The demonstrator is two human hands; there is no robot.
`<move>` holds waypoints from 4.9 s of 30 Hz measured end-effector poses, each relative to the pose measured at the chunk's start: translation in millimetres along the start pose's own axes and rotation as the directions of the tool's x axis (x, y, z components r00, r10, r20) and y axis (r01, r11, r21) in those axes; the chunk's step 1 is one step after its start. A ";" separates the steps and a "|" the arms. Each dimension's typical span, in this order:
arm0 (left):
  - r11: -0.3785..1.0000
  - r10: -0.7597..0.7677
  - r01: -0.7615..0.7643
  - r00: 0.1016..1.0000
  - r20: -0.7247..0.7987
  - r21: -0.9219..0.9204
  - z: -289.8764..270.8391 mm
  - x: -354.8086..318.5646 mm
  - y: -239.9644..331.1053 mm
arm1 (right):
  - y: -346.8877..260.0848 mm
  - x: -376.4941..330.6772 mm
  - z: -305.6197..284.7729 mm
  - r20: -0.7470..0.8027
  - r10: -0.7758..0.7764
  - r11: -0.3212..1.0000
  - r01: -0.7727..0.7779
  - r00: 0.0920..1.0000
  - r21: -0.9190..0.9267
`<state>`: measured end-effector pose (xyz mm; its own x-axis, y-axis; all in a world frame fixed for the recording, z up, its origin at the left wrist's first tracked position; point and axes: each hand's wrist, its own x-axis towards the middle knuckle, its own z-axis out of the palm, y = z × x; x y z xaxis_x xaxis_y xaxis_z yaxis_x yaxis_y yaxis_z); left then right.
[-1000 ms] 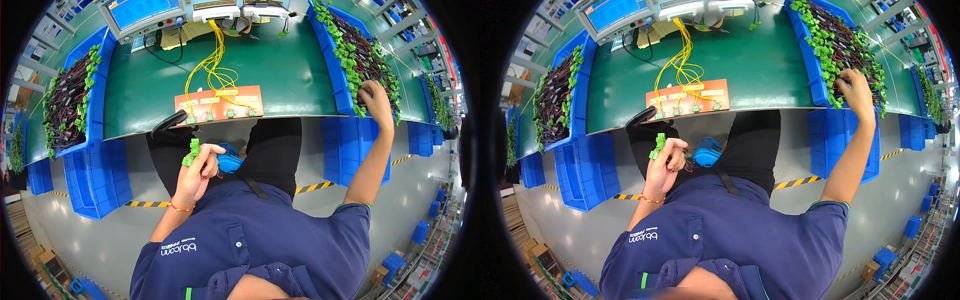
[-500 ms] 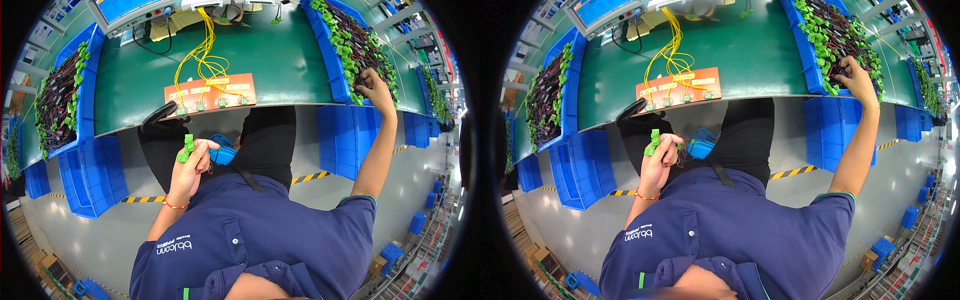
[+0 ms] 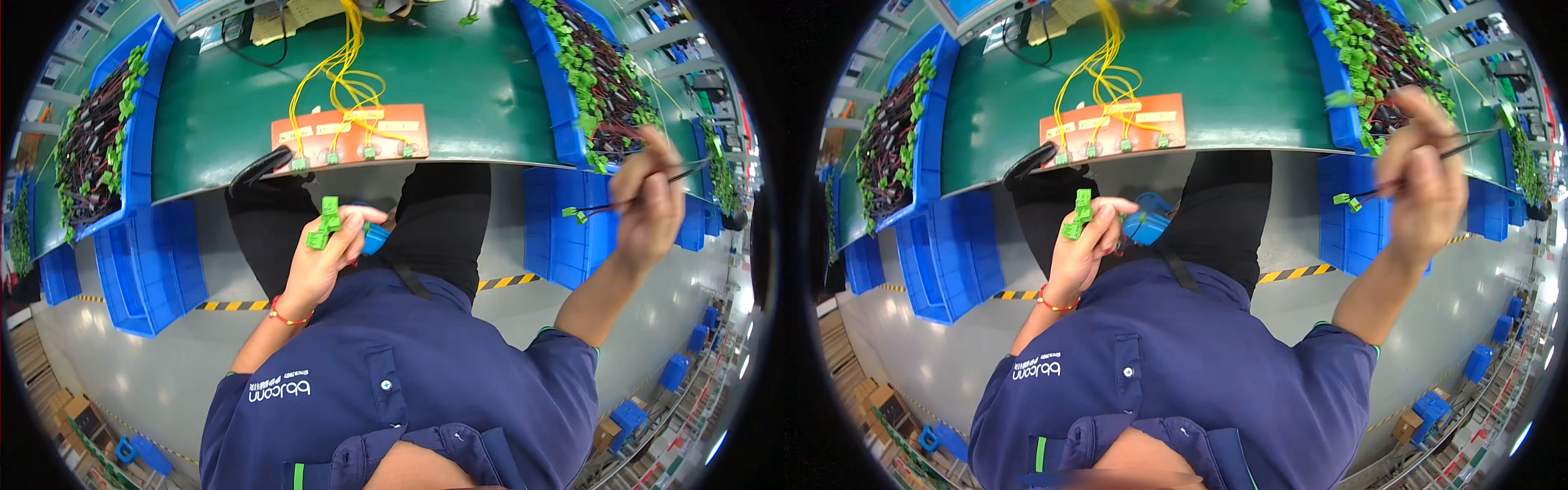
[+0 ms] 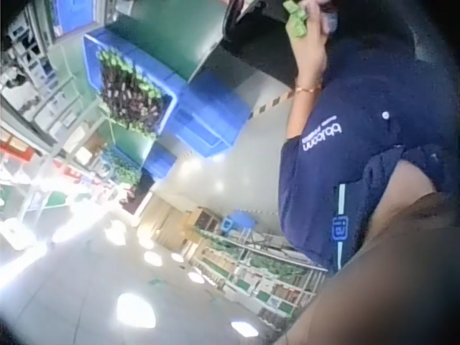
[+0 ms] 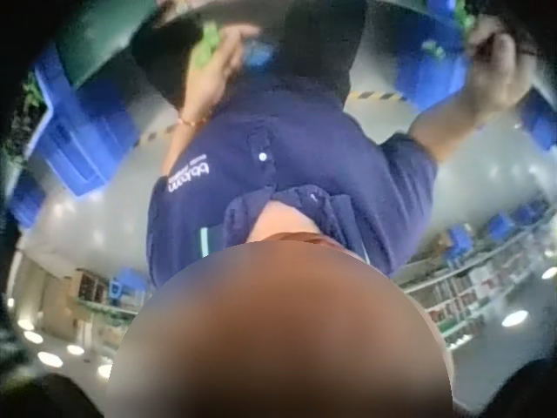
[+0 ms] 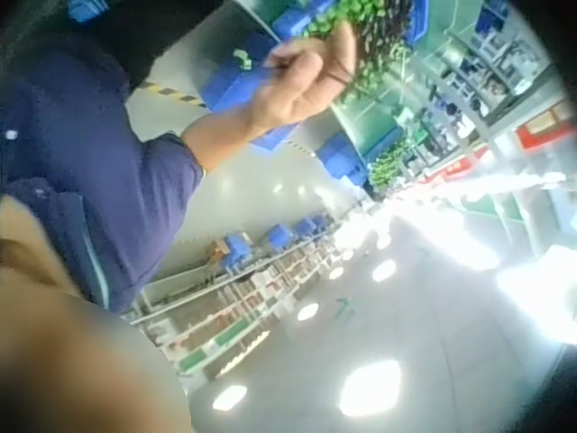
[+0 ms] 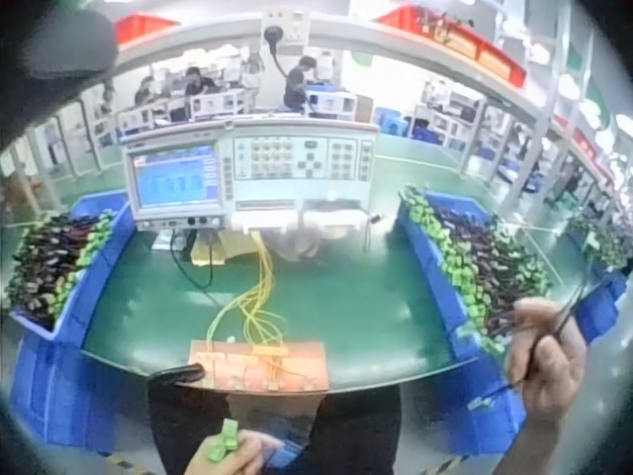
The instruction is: Connecting wire harnesses and green terminal blocks to a testing circuit board and verifying components at an assembly station.
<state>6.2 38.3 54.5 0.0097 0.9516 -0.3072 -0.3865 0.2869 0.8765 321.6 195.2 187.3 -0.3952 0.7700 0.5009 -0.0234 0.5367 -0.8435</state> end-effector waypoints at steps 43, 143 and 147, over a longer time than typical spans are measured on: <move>0.991 0.130 -0.122 0.965 -0.227 0.046 -28.2 21.3 -15.9 | 72.0 -74.9 222.1 0.585 0.321 0.737 -0.585 0.745 0.339; 0.971 -0.165 0.136 0.977 -0.138 -0.197 -56.1 7.9 -41.6 | 185.1 -119.7 233.1 0.586 0.717 -0.229 -0.667 0.378 0.709; 0.944 -0.282 0.255 0.953 -0.108 -0.207 -55.8 -3.7 -39.1 | 174.1 -115.0 198.1 0.306 0.813 0.097 -0.634 0.495 0.767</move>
<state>-30.2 17.4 0.7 0.0181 0.8145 -0.5798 -0.5533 0.4912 0.6727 181.0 131.8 -55.6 -0.4957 0.7119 -0.4974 -0.4566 -0.7008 -0.5481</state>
